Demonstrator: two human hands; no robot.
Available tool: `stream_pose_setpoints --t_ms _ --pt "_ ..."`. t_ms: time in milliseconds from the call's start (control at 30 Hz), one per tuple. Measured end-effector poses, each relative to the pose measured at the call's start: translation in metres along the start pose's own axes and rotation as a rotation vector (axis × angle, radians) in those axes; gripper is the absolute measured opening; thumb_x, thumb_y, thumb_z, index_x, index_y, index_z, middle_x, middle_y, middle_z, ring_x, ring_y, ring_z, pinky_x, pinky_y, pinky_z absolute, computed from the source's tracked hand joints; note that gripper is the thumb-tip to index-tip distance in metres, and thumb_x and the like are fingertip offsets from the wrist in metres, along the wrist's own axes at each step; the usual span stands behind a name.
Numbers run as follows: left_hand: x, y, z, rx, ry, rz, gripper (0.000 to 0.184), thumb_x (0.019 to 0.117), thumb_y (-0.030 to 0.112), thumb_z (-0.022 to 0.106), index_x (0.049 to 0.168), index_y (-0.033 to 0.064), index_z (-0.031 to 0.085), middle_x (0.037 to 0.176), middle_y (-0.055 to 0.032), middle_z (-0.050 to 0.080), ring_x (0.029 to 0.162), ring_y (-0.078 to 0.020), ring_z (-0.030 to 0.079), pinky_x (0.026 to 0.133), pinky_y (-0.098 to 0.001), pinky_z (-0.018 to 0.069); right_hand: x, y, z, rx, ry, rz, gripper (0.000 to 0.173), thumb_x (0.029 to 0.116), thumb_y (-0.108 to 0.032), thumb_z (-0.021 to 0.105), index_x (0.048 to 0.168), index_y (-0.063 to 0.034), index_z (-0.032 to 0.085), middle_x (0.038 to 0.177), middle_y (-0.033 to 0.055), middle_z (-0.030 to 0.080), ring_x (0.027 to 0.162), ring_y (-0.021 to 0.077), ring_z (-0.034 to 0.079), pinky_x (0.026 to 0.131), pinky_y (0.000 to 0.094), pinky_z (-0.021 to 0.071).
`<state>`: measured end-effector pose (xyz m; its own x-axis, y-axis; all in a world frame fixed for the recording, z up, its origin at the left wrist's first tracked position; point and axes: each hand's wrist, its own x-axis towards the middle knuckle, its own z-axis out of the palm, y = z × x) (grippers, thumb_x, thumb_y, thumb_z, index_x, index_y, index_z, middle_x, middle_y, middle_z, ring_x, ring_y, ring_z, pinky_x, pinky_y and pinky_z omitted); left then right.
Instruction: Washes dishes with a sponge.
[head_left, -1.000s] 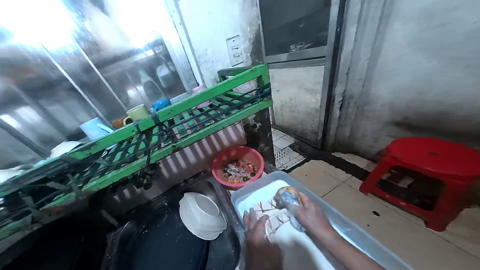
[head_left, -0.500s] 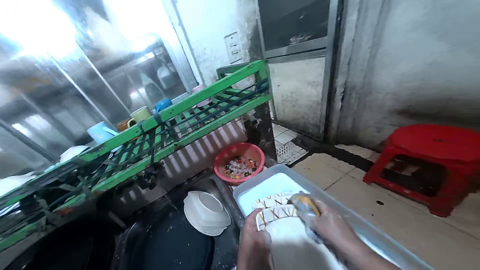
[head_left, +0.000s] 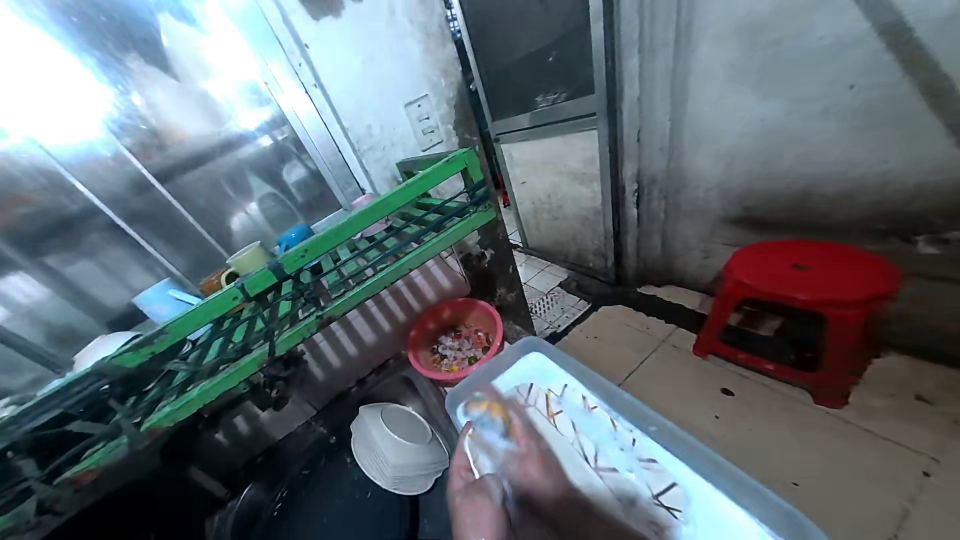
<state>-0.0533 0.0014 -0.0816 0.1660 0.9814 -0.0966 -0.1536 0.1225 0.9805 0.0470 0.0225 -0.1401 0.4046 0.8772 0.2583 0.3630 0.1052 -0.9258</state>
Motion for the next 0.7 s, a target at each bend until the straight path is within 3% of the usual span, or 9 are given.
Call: stream_pose_setpoints --t_ms 67,100,200,267,367,467,533,600,700 --pt "-0.001 0.003 -0.004 -0.007 0.017 0.054 0.055 0.0862 -0.018 0.041 0.141 -0.0099 0.043 0.111 -0.0133 0.067 0.091 -0.0088 0.067 0.081 -0.0274 0.0576 0.001 0.005 0.015 0.027 0.017 -0.196 0.06 0.096 -0.038 0.06 0.142 0.0004 0.057 0.149 0.0164 0.056 0.145 0.0289 0.047 0.124 0.0536 0.0259" --pt "-0.003 0.004 -0.008 -0.039 -0.012 0.087 0.062 0.0825 -0.02 0.039 0.144 -0.0106 0.039 0.116 -0.0135 0.067 0.094 -0.0083 0.068 0.084 -0.0273 0.0579 0.01 0.008 0.01 0.026 0.003 -0.132 0.062 0.096 -0.037 0.062 0.145 0.0001 0.054 0.15 0.0167 0.055 0.145 0.0309 0.045 0.125 0.0536 0.0249" --pt "-0.003 -0.004 -0.025 -0.157 -0.204 0.222 0.075 0.0765 -0.016 0.041 0.15 -0.0124 0.027 0.13 -0.0149 0.063 0.108 -0.0105 0.067 0.093 -0.0312 0.0569 0.054 0.009 -0.023 -0.002 0.027 0.314 0.059 0.0996 -0.032 0.064 0.146 0.0001 0.049 0.135 0.0245 0.061 0.127 0.0374 0.059 0.109 0.0541 0.0455" --pt "-0.006 -0.006 -0.034 -0.188 -0.323 0.197 0.077 0.0798 -0.013 0.042 0.153 -0.0109 0.018 0.137 -0.0143 0.058 0.115 -0.0109 0.064 0.099 -0.0327 0.0542 0.069 -0.002 -0.037 -0.012 0.032 0.416 0.059 0.0994 -0.032 0.066 0.146 0.0004 0.049 0.134 0.0263 0.061 0.127 0.0377 0.059 0.11 0.0533 0.0447" --pt "-0.01 0.016 -0.043 -0.126 -0.427 -0.098 0.067 0.0879 -0.007 0.042 0.152 -0.0031 0.024 0.128 -0.0088 0.061 0.109 -0.0105 0.064 0.095 -0.0338 0.0553 0.055 -0.028 -0.027 -0.054 -0.073 0.159 0.052 0.0967 -0.033 0.067 0.136 0.0004 0.059 0.124 0.024 0.067 0.118 0.0367 0.065 0.104 0.0551 0.0495" --pt "0.011 0.011 -0.054 -0.137 -0.402 -0.212 0.025 0.0891 -0.002 0.05 0.107 0.0088 0.063 0.089 0.0005 0.074 0.083 -0.0089 0.071 0.079 -0.0313 0.0596 0.022 -0.042 0.009 -0.029 -0.15 -0.353 0.04 0.089 -0.03 0.072 0.119 -0.0044 0.072 0.111 0.0166 0.074 0.106 0.0321 0.07 0.093 0.0537 0.0558" --pt "0.012 0.011 -0.051 -0.104 -0.29 -0.162 0.025 0.084 -0.009 0.051 0.101 0.007 0.061 0.083 0.0007 0.072 0.079 -0.0078 0.07 0.075 -0.0292 0.0597 0.029 -0.026 0.017 -0.003 -0.11 -0.405 0.041 0.0883 -0.032 0.071 0.12 -0.0055 0.072 0.115 0.0157 0.072 0.11 0.03 0.068 0.096 0.0502 0.0549" --pt "0.001 0.018 -0.043 -0.022 -0.127 -0.178 0.05 0.0729 -0.019 0.049 0.12 -0.0012 0.047 0.091 -0.0042 0.065 0.08 -0.0077 0.067 0.071 -0.0275 0.0582 0.05 -0.006 0.003 -0.052 -0.126 -0.105 0.047 0.0942 -0.032 0.067 0.133 -0.0047 0.065 0.133 0.0173 0.065 0.127 0.0293 0.06 0.11 0.0477 0.0478" --pt "-0.003 0.016 -0.037 0.006 -0.103 -0.2 0.083 0.0751 -0.022 0.047 0.152 -0.0038 0.019 0.115 -0.0118 0.058 0.094 -0.0088 0.064 0.078 -0.0296 0.0566 0.055 0.01 -0.004 -0.142 -0.061 0.108 0.055 0.0998 -0.031 0.061 0.147 -0.0027 0.053 0.15 0.0196 0.053 0.141 0.0326 0.049 0.119 0.0474 0.0379"
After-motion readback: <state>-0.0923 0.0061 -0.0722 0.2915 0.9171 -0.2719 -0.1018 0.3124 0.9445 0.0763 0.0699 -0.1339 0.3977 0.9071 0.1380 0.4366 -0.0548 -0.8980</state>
